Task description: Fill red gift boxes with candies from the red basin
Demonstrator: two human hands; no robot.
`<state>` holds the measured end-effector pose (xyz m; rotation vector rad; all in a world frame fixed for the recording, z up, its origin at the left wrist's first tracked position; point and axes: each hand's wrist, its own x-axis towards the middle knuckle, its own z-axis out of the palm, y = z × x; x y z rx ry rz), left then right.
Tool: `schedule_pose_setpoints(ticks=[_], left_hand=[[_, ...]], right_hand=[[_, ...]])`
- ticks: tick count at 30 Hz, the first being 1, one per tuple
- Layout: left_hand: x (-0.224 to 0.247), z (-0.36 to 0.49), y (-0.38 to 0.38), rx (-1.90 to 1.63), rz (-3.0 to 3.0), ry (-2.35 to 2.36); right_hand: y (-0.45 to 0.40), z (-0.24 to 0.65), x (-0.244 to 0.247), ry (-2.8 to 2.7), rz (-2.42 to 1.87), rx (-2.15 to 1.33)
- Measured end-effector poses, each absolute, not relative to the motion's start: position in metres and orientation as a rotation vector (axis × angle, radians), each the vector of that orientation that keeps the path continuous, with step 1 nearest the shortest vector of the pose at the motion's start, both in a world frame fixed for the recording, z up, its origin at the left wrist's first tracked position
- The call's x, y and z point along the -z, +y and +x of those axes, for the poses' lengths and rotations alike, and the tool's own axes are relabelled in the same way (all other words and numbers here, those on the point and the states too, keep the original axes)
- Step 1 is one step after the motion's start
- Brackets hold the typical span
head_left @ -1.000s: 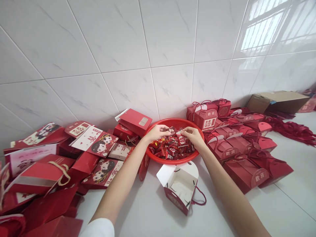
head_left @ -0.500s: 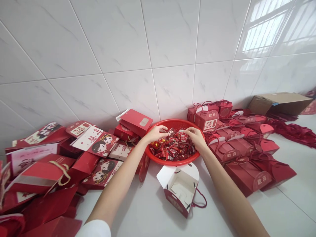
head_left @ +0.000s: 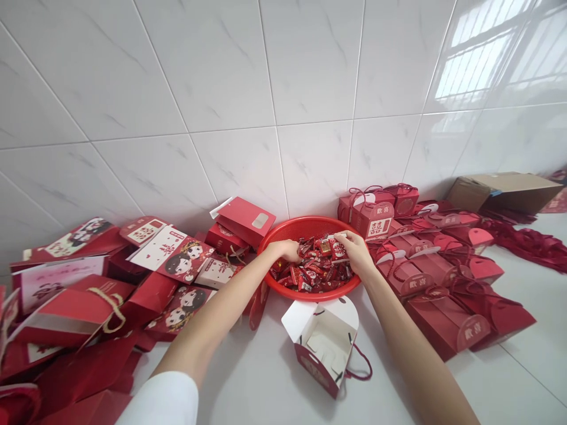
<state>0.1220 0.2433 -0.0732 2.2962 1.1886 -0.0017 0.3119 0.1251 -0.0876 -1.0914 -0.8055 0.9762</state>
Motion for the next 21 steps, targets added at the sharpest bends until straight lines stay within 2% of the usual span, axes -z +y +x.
schedule_pose_setpoints(ticks=[12, 21], left_hand=[[0.103, 0.136, 0.264, 0.077, 2.279, 1.079], [0.115, 0.134, 0.263, 0.1, 2.256, 1.218]], right_hand=[[0.13, 0.318, 0.09, -0.715, -1.112, -1.033], [0.13, 0.319, 0.091, -0.722, -1.042, -1.01]])
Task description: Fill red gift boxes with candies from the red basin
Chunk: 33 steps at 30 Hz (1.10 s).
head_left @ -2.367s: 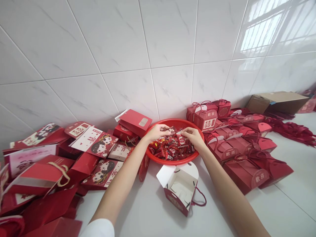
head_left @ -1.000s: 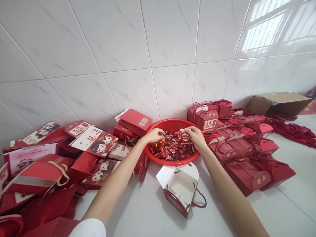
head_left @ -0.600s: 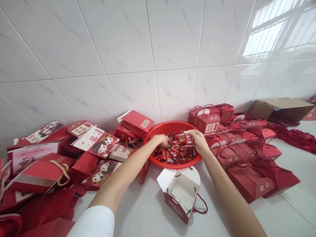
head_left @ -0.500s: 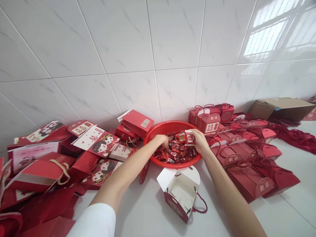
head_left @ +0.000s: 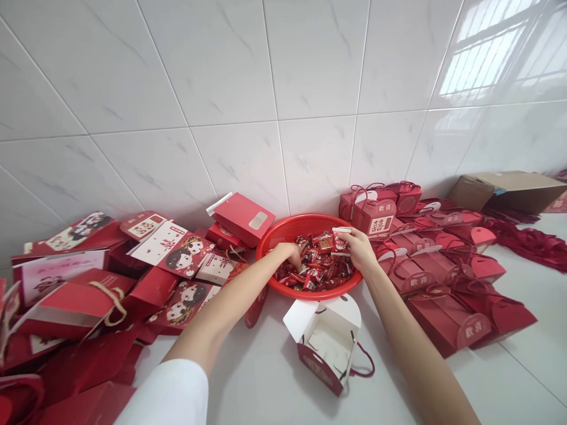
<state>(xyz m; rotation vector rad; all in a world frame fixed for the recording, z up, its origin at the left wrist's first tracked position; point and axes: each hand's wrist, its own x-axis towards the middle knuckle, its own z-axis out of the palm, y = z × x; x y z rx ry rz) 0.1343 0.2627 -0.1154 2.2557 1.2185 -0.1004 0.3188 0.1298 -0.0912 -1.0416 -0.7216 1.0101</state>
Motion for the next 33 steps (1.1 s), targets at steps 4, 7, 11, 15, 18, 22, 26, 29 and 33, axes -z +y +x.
schedule_pose_setpoints(ticks=[4, 7, 11, 15, 18, 22, 26, 29, 33], left_hand=[[0.112, 0.133, 0.258, 0.111, 2.236, 1.255], [0.106, 0.135, 0.248, 0.172, 2.252, 1.244], [0.098, 0.138, 0.233, 0.204, 2.288, 1.22], [0.088, 0.136, 0.226, 0.189, 2.319, 1.195], [0.077, 0.131, 0.227, 0.137, 2.311, 1.165], [0.061, 0.123, 0.231, -0.107, 2.242, 1.077], [0.047, 0.122, 0.23, -0.386, 2.107, 0.963], [0.041, 0.124, 0.225, -0.531, 1.866, 0.812], [0.042, 0.127, 0.22, -0.607, 1.56, 0.681]], right_hand=[[0.127, 0.318, 0.088, -0.736, -1.041, -1.024], [0.125, 0.316, 0.086, -0.699, -1.034, -1.032], [0.126, 0.316, 0.086, -0.683, -1.026, -1.032], [0.127, 0.318, 0.089, -0.702, -1.015, -1.02], [0.128, 0.318, 0.09, -0.703, -1.008, -1.018], [0.129, 0.318, 0.09, -0.692, -1.006, -1.038], [0.129, 0.319, 0.091, -0.699, -0.997, -1.03], [0.13, 0.32, 0.092, -0.695, -0.998, -1.028], [0.132, 0.32, 0.093, -0.686, -1.003, -1.05]])
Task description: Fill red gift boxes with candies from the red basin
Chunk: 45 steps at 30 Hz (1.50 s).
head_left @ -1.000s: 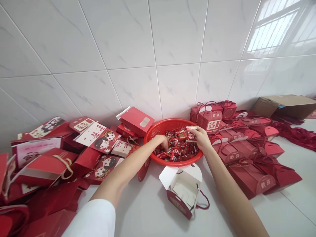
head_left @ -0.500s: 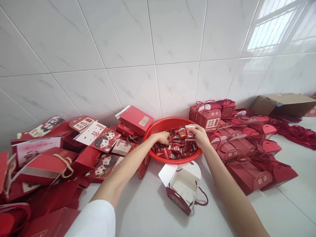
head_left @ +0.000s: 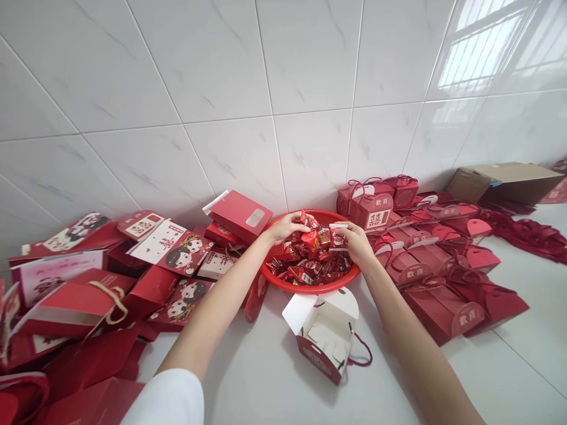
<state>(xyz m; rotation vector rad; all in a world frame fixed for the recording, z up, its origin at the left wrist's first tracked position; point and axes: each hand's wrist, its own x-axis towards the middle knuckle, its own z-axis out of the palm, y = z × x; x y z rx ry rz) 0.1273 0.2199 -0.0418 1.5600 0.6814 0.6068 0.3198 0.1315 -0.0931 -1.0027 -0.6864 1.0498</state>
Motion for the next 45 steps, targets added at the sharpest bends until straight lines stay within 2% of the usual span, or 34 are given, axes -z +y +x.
schedule_pose_setpoints(ticks=[30, 45], left_hand=[[0.052, 0.132, 0.206, -0.57, 1.418, 0.74], [0.047, 0.144, 0.184, -0.784, 2.052, 0.739]], right_hand=[[0.127, 0.316, 0.084, -0.747, -1.033, -1.104], [0.124, 0.319, 0.081, -0.765, -0.917, -1.229]])
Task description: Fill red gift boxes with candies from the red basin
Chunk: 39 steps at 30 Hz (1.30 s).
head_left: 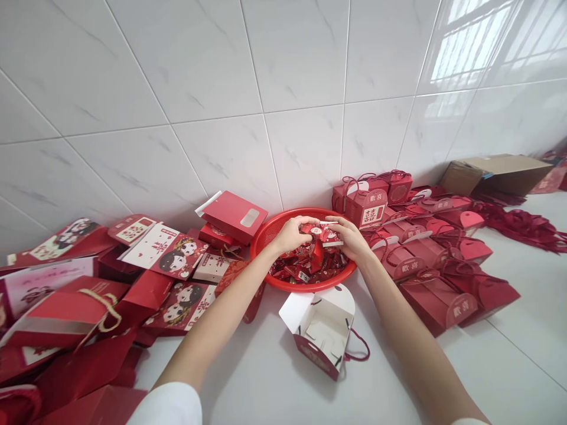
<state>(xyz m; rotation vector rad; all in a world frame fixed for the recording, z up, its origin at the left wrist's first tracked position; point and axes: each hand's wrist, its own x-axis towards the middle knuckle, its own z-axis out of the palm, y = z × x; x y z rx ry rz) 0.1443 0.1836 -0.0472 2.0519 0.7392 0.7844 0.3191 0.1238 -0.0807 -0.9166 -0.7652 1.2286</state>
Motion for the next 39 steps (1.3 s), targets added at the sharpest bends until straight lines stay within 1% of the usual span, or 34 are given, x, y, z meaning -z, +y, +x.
schedule_pose_setpoints(ticks=[5, 8, 15, 18, 21, 23, 26, 27, 28, 29, 30, 34, 37, 39], left_hand=[[0.045, 0.145, 0.179, -0.777, 1.909, 0.708], [0.043, 0.146, 0.178, -0.83, 1.868, 0.693], [0.039, 0.154, 0.175, -0.866, 1.889, 0.573], [0.04, 0.155, 0.176, -0.901, 1.9, 0.58], [0.039, 0.147, 0.176, -0.927, 1.883, 0.633], [0.038, 0.136, 0.175, -0.758, 1.896, 0.649], [0.041, 0.122, 0.171, -0.123, 1.881, 0.575], [0.043, 0.119, 0.17, 0.047, 1.866, 0.557], [0.047, 0.118, 0.171, 0.13, 1.87, 0.562], [0.05, 0.118, 0.172, 0.121, 1.904, 0.59], [0.054, 0.119, 0.175, 0.038, 1.96, 0.637], [0.063, 0.121, 0.193, -0.423, 2.131, 0.841], [0.062, 0.115, 0.204, -0.488, 2.142, 0.885], [0.061, 0.108, 0.208, -0.402, 2.178, 0.91]], right_hand=[[0.123, 0.317, 0.079, -0.736, -0.921, -1.188], [0.121, 0.317, 0.075, -0.721, -0.899, -1.174], [0.112, 0.315, 0.069, -0.806, -0.801, -1.116], [0.11, 0.315, 0.07, -0.882, -0.818, -1.153], [0.112, 0.318, 0.071, -0.832, -0.822, -1.145], [0.116, 0.321, 0.072, -0.74, -0.803, -1.098], [0.12, 0.325, 0.073, -0.624, -0.77, -1.042], [0.12, 0.325, 0.073, -0.609, -0.769, -1.035], [0.121, 0.326, 0.074, -0.605, -0.773, -1.029], [0.121, 0.326, 0.074, -0.612, -0.778, -1.024], [0.12, 0.326, 0.075, -0.622, -0.784, -1.019], [0.119, 0.326, 0.076, -0.649, -0.803, -1.013], [0.119, 0.326, 0.077, -0.666, -0.814, -0.981], [0.119, 0.324, 0.076, -0.67, -0.812, -0.949]])
